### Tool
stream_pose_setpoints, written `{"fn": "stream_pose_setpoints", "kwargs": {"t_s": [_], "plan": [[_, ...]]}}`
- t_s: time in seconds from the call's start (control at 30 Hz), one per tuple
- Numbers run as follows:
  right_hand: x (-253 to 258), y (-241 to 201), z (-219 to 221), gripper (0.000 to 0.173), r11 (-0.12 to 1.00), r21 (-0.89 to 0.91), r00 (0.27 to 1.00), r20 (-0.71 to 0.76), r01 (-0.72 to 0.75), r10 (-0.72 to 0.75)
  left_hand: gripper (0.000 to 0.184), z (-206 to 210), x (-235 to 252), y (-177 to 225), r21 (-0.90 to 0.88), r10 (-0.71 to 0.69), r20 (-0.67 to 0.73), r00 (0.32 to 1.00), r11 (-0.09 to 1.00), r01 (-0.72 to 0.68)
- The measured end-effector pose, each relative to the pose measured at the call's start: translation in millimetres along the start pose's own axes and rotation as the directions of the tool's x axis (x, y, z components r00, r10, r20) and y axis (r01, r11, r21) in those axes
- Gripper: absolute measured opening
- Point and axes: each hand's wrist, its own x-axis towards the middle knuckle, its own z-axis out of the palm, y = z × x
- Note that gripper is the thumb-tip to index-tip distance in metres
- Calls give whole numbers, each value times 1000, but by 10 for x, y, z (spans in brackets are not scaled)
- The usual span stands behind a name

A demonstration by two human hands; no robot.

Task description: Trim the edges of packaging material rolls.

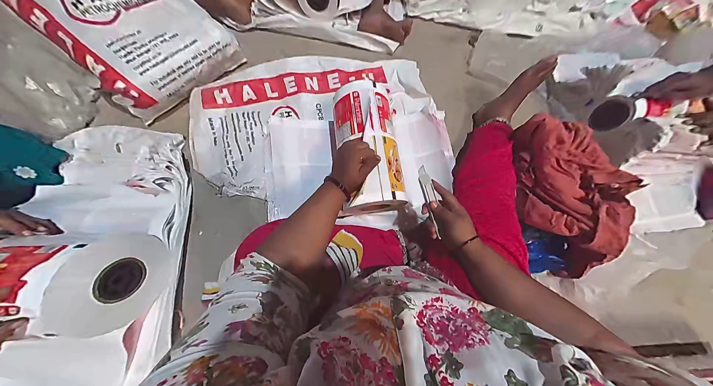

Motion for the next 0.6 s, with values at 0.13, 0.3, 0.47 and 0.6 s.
{"fn": "stream_pose_setpoints", "kwargs": {"t_s": [0.13,0.3,0.47,0.6], "plan": [[-7,-9,-2,57,1000,-11,1000,1,0,0,52,39,-39,-118,-187,-115,-241,964,980,70],[-5,-117,68,57,995,-68,992,-99,-78,71,47,-310,90,88,-70,-332,93,939,938,339],[76,-180,161,59,986,-165,1000,-3,5,-5,74,-414,256,382,203,-711,141,689,702,683],[411,-543,337,53,874,-484,998,-21,43,-60,45,-423,211,390,220,-710,296,639,701,678]]}}
